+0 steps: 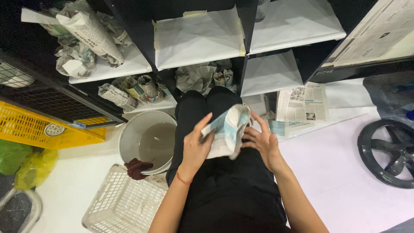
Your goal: The person sits on the floor and wraps several glass items with newspaper. They fold the newspaper around each glass, roll it tightly, and place the wrapped items onto a nearby shelf.
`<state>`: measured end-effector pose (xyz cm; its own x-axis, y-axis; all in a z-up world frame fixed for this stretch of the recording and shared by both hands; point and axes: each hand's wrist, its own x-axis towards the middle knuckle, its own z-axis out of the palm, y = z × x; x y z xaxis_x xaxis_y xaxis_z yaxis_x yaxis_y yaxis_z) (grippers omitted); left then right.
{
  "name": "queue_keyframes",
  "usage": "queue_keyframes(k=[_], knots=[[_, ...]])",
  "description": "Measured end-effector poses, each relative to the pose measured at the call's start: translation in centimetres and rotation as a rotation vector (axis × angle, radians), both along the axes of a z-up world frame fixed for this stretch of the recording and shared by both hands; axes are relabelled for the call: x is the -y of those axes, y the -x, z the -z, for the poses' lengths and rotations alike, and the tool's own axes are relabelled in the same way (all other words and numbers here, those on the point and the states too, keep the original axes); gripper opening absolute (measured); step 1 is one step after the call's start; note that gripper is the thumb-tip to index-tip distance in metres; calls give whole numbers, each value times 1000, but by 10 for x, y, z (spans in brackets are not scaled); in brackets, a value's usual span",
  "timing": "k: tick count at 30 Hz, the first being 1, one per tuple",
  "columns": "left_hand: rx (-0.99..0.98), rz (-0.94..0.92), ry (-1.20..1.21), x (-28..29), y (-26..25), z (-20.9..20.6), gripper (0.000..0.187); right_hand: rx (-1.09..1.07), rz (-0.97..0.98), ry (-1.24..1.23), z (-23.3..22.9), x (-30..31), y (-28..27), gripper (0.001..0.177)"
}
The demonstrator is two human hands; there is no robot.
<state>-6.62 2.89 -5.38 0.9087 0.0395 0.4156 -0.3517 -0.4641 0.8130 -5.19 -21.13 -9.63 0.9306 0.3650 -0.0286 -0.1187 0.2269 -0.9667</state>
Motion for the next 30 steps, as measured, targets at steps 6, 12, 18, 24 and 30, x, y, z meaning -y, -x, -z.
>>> queue_keyframes(k=[6, 12, 18, 24, 30], knots=[[632, 142, -604, -10, 14, -23, 54, 155, 63, -26, -23, -16, -1, 116], [316, 179, -167, -14, 19, -51, 46, 271, 191, 161, -41, -50, -3, 109], [-201, 324, -115, -47, 12, -111, 62, 801, 123, 630, -60, -38, -5, 97], [-344, 415, -346, -47, -13, -145, 69, 532, 33, 516, -43, -59, -16, 48], [49, 455, 281, -56, -39, -98, 112, 72, 119, 63, -25, -55, -19, 27]])
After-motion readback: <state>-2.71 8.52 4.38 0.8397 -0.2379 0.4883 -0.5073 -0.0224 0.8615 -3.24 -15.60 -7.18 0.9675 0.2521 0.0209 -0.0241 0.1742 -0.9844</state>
